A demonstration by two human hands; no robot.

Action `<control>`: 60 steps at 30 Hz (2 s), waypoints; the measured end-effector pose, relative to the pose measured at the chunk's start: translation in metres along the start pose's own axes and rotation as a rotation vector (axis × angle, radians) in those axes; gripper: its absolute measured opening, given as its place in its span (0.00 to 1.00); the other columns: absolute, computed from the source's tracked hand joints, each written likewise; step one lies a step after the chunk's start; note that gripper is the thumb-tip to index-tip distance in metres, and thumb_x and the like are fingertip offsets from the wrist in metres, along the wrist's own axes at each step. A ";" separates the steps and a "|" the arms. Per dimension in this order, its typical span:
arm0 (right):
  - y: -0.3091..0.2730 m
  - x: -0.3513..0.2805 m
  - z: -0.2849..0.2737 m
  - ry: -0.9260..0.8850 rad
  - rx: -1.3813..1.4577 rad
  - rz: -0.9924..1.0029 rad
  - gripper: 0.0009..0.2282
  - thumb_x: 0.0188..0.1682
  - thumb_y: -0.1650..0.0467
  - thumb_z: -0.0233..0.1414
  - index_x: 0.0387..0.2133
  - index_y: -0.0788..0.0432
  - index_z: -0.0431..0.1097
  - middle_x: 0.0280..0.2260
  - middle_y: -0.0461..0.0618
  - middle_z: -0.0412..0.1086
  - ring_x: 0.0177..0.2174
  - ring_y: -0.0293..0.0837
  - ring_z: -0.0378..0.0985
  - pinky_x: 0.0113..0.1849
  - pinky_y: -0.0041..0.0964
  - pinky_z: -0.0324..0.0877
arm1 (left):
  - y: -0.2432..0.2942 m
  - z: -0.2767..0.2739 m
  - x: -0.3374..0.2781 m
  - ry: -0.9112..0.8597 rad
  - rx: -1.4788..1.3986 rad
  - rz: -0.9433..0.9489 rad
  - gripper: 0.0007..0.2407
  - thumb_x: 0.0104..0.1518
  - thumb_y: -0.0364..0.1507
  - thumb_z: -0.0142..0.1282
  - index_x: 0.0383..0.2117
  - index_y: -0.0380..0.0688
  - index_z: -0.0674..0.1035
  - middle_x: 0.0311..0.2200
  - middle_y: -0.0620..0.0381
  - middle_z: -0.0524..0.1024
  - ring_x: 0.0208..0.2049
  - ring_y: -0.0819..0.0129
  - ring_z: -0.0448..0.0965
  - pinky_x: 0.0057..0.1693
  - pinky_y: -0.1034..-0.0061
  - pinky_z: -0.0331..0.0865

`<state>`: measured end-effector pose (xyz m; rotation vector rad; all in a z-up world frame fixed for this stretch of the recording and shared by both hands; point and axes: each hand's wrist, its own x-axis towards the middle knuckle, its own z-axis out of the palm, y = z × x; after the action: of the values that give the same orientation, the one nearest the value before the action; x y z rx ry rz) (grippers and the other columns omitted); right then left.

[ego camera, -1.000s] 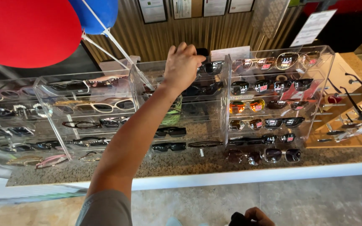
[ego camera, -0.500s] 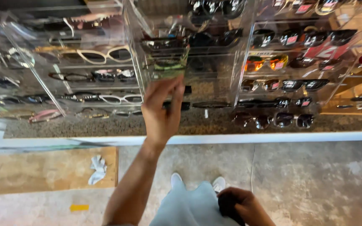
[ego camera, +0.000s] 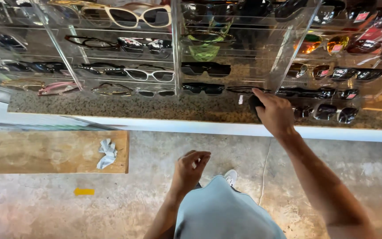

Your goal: Cleaning various sunglasses with a cloth at a retail display counter.

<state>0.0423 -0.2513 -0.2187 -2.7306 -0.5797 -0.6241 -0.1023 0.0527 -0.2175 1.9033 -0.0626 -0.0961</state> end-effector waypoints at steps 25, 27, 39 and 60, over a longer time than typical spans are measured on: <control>-0.010 0.032 -0.050 0.068 -0.048 -0.048 0.11 0.52 0.73 0.61 0.48 0.52 0.77 0.33 0.46 0.79 0.26 0.41 0.79 0.28 0.36 0.75 | 0.017 -0.010 0.019 -0.005 -0.120 0.054 0.08 0.60 0.25 0.59 0.44 0.42 0.85 0.38 0.55 0.86 0.31 0.72 0.82 0.34 0.78 0.73; -0.014 0.027 -0.066 0.104 0.214 -0.017 0.10 0.54 0.75 0.57 0.48 0.55 0.77 0.38 0.50 0.79 0.32 0.40 0.82 0.29 0.32 0.77 | 0.023 0.001 0.029 -0.060 -0.243 0.077 0.11 0.63 0.24 0.56 0.51 0.40 0.81 0.44 0.53 0.85 0.39 0.70 0.86 0.42 0.78 0.79; -0.067 0.004 -0.114 -0.458 1.177 0.414 0.09 0.49 0.78 0.55 0.38 0.60 0.81 0.27 0.49 0.82 0.23 0.33 0.80 0.23 0.28 0.75 | 0.021 0.045 0.056 -0.347 -0.799 0.152 0.07 0.71 0.20 0.50 0.50 0.33 0.77 0.45 0.53 0.80 0.45 0.68 0.80 0.52 0.71 0.78; -0.095 -0.121 -0.070 0.162 2.194 0.982 0.15 0.53 0.74 0.50 0.53 0.67 0.66 0.37 0.59 0.73 0.25 0.39 0.77 0.26 0.29 0.76 | 0.088 0.028 0.054 0.105 -0.815 0.264 0.10 0.64 0.17 0.52 0.50 0.36 0.76 0.46 0.53 0.78 0.44 0.68 0.82 0.49 0.68 0.82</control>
<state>-0.1243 -0.2310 -0.1973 -0.5744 0.2301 0.1776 -0.0508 -0.0075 -0.1451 1.0714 -0.1739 0.1416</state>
